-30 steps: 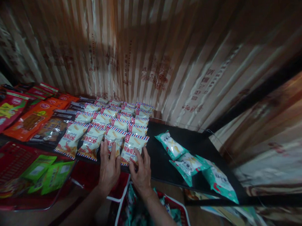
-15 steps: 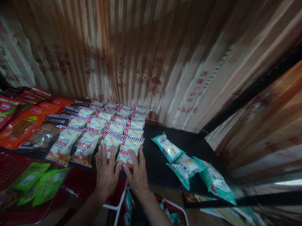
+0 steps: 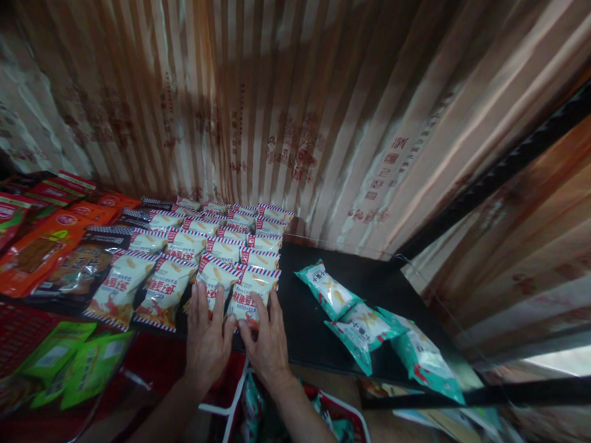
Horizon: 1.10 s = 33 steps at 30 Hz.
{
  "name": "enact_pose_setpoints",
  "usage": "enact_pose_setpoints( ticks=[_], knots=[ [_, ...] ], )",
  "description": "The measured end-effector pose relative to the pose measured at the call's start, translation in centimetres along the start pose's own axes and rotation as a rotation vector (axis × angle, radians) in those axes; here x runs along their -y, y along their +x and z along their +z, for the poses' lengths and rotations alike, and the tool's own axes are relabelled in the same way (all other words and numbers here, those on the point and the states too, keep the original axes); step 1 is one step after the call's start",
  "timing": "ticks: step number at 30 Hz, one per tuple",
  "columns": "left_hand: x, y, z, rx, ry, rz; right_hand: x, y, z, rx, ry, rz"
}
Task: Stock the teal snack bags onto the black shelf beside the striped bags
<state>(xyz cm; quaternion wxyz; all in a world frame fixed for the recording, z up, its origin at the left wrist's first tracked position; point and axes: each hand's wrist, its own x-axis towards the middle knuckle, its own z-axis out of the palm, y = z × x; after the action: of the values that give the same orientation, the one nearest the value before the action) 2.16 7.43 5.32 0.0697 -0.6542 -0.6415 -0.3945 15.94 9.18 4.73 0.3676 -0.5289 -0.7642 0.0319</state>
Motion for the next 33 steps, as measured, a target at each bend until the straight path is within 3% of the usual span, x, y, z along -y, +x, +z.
enact_pose_setpoints(
  ticks=[5,33],
  knots=[
    [-0.1,0.0,-0.1,0.024,-0.021,-0.003,0.2,0.1,0.0,-0.051,-0.042,-0.017],
    [-1.1,-1.6,-0.6,0.02,0.026,0.068,0.4,-1.6,-1.3,0.042,0.027,-0.081]
  ],
)
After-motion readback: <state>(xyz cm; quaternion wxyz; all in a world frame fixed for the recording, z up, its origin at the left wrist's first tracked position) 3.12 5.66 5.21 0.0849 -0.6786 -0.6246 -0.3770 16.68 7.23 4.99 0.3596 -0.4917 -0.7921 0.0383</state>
